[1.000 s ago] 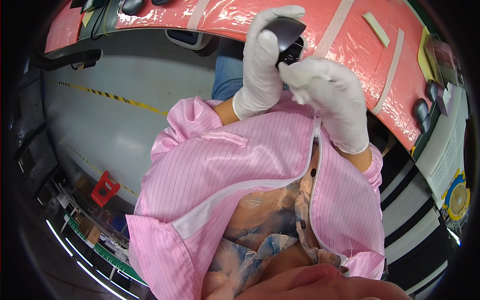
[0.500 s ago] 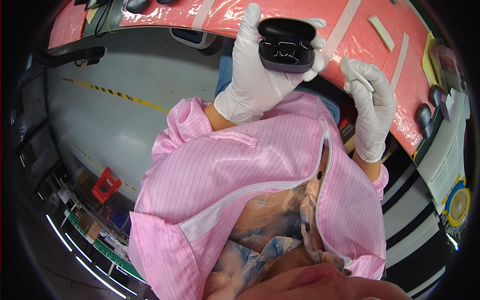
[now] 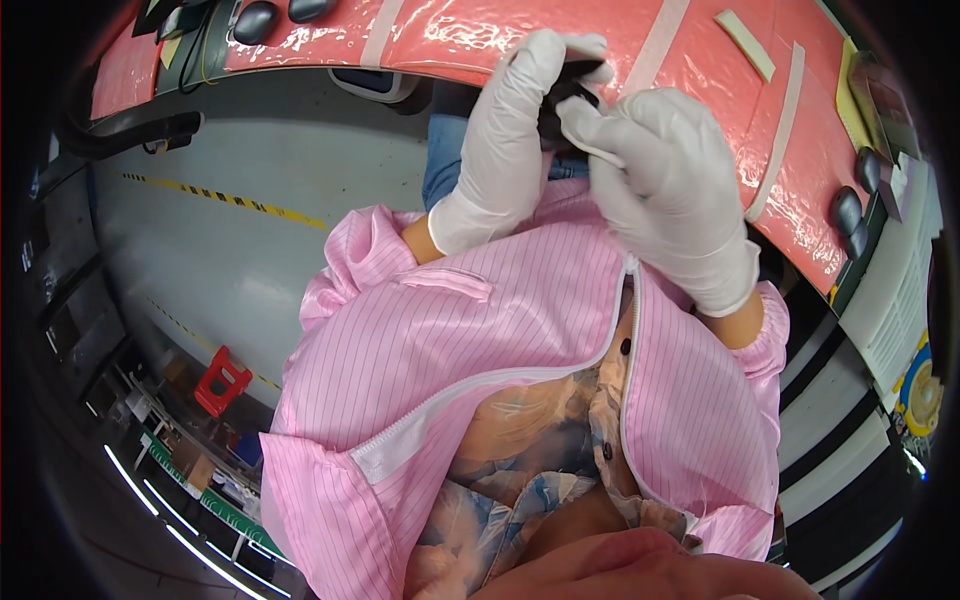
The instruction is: Cleaning and inspecting the interior of wireless earbud charging cases using a swab and solution.
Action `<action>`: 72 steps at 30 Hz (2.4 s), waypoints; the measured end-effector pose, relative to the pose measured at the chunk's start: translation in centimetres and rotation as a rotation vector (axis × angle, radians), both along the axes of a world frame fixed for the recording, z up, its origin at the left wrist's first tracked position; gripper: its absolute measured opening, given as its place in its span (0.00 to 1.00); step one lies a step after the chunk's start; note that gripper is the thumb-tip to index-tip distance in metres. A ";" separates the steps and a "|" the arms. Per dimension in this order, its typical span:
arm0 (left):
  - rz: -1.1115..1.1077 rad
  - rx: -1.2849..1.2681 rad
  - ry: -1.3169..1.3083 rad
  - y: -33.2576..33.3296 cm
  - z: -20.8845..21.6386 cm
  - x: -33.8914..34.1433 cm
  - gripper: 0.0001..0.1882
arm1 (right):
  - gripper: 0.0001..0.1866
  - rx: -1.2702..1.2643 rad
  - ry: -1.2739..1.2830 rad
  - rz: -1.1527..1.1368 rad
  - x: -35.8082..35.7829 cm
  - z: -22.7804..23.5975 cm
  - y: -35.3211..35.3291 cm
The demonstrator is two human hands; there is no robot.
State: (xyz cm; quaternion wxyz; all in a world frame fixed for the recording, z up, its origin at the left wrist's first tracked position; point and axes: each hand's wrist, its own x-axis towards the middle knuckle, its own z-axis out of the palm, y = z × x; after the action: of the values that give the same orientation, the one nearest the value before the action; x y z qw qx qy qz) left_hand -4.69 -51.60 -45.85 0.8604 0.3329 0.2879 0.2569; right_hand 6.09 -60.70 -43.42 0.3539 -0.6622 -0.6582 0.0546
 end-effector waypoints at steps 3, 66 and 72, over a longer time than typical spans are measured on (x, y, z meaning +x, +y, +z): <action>-0.123 -0.177 -0.051 1.3 0.4 -0.4 0.30 | 0.09 -0.035 0.355 0.123 3.9 1.0 -0.8; -0.463 -0.622 -0.225 1.8 0.0 -0.4 0.35 | 0.40 0.023 0.633 0.037 2.4 -4.5 -2.5; -0.436 0.510 -0.005 0.8 -0.2 -0.7 0.42 | 0.39 0.210 0.554 -0.100 3.2 -5.1 -3.7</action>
State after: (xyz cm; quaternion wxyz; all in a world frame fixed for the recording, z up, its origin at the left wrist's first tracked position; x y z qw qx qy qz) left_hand -5.34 -50.79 -46.04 0.7847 0.5907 0.1344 0.1313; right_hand 9.30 -64.44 -48.50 0.5887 -0.6137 -0.5050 0.1475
